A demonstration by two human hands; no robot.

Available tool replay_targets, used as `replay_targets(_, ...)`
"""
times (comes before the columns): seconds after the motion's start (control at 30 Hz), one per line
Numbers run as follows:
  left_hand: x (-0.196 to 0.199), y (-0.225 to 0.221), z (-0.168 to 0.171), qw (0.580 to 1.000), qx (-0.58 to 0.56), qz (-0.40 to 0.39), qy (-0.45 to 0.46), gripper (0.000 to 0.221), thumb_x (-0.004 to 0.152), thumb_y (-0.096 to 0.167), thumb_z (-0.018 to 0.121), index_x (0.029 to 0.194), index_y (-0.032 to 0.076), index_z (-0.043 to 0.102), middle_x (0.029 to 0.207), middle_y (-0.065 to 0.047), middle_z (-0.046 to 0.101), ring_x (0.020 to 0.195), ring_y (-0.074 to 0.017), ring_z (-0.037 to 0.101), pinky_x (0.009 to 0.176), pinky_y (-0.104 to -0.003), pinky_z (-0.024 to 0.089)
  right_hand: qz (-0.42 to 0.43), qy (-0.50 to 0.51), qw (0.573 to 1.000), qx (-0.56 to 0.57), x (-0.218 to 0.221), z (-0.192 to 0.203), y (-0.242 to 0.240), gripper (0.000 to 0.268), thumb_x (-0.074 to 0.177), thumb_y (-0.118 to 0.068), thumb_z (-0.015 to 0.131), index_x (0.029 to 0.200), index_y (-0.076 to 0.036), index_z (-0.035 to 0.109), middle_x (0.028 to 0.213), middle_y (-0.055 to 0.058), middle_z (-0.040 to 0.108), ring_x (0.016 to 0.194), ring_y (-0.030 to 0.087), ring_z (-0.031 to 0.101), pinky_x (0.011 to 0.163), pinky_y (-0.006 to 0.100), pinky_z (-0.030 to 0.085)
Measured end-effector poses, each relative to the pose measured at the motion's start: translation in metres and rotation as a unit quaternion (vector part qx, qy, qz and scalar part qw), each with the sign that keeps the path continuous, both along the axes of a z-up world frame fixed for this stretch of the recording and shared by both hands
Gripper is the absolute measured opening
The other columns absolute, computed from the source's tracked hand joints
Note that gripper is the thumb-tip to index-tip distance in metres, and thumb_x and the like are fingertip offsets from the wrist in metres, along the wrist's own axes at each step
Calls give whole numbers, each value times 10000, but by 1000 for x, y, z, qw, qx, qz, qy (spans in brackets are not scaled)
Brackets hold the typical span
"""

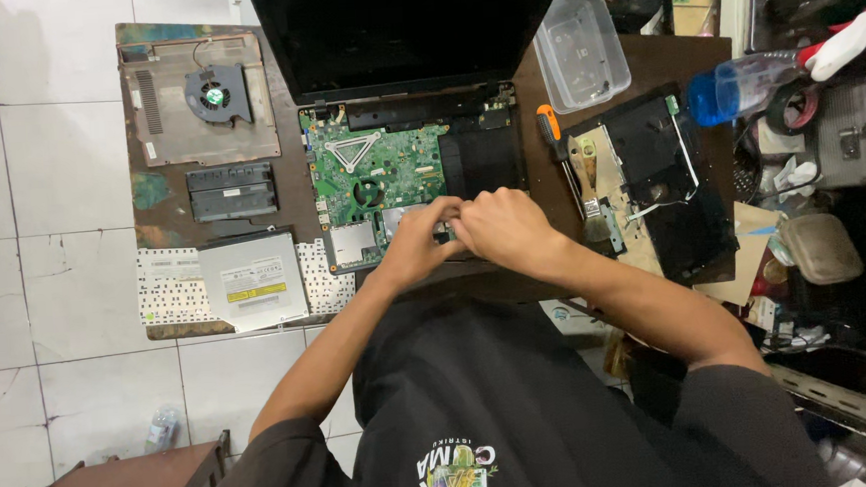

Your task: The person uses a screwdriver to remove screws from the laptop's internal components. They detach a small circuit board and place it on the table, then continue unscrewing other parts of the motherboard area.

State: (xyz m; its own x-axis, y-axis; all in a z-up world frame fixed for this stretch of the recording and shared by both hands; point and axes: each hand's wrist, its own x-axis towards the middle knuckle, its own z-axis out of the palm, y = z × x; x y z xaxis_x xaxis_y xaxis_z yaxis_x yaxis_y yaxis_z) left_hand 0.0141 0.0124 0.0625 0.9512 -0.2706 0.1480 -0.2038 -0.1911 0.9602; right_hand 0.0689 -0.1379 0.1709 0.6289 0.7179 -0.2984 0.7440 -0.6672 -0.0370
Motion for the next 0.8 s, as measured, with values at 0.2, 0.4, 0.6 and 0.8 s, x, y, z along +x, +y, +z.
replay_targets(0.2, 12, 27, 30, 998, -12, -57, -3, 534, 801, 48, 734, 1284, 75, 507, 1068, -153, 713, 1041, -361, 658, 905, -494, 495, 76, 57, 995, -20, -5, 82, 17, 215, 860, -227, 686, 987, -61, 640, 905, 134, 653, 810, 313, 702, 650, 392, 591)
replay_targets(0.4, 12, 32, 59, 985, -67, -156, 27, 461, 910, 20, 597, 1336, -65, 442, 1164, -269, 654, 1121, -479, 583, 994, -603, 415, 87, 41, 995, -31, -6, 53, 7, 189, 933, -161, 551, 955, 7, 636, 752, 116, 660, 683, 283, 705, 547, 369, 575)
replay_targets(0.6, -7, -2, 7, 978, -108, -171, 48, 464, 864, 47, 682, 1271, 47, 458, 1205, -172, 596, 1203, -321, 542, 1040, -511, 400, 39, 49, 998, -24, -12, 4, -1, 147, 848, -194, 636, 829, -50, 608, 664, 113, 651, 620, 311, 698, 485, 395, 558)
replay_targets(0.8, -2, -46, -93, 977, -181, -39, 108, 216, 772, 222, 835, 818, 125, 648, 755, 38, 671, 752, -41, 565, 718, -245, 476, 9, 80, 996, -41, -12, 43, 12, 283, 889, -272, 604, 821, -1, 653, 687, 142, 669, 615, 276, 697, 482, 350, 558)
